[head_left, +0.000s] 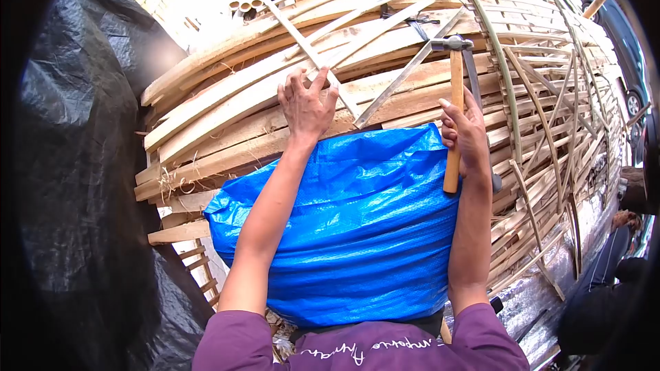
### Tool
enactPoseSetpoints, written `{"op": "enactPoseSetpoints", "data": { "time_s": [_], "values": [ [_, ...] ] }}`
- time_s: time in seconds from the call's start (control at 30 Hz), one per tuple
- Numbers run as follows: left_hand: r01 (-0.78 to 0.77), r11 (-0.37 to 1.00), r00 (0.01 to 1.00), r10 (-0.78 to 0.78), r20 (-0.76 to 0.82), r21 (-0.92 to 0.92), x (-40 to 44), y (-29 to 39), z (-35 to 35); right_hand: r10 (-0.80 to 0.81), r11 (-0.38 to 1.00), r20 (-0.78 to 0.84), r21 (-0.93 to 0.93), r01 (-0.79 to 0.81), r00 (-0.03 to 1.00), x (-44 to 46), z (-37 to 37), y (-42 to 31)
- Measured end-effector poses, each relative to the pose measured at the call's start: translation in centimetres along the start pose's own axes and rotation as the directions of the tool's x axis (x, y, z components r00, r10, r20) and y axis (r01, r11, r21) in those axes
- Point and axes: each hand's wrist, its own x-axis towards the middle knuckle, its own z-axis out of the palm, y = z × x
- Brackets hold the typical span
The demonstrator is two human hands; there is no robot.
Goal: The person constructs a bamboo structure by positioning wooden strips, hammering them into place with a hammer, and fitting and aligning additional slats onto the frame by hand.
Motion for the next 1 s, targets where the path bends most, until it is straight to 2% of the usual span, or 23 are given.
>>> {"op": "enactPoseSetpoints", "data": {
  "time_s": [0.13, 0.2, 0.53, 0.93, 1.0],
  "values": [
    [0.044, 0.998, 0.998, -0.046, 0.046, 0.041, -0.1, 1.6, -0.5, -0.002, 1.000, -0.008, 0.006, 0.002, 1.000, 0.0, -0.1, 0.1],
    [0.075, 0.997, 0.995, -0.075, 0.063, 0.002, 0.0, 1.5, -0.3, -0.009, 1.000, 0.033, -0.010, 0.010, 0.999, 0.1, -0.3, 0.1],
    [0.112, 0.994, 0.991, -0.112, 0.073, 0.009, 0.1, 1.3, 0.2, 0.004, 1.000, 0.016, -0.003, -0.004, 1.000, 0.1, -0.3, 0.2],
    [0.132, 0.990, 0.991, -0.130, 0.033, -0.046, 0.1, 0.5, 0.6, 0.007, 1.000, 0.022, -0.013, -0.007, 1.000, 0.0, -0.4, 0.1],
    [0.122, 0.991, 0.992, -0.124, -0.029, -0.055, 0.0, 0.5, 0.8, 0.005, 1.000, 0.023, -0.024, -0.005, 1.000, 0.0, -0.5, 0.1]
  ]
}}
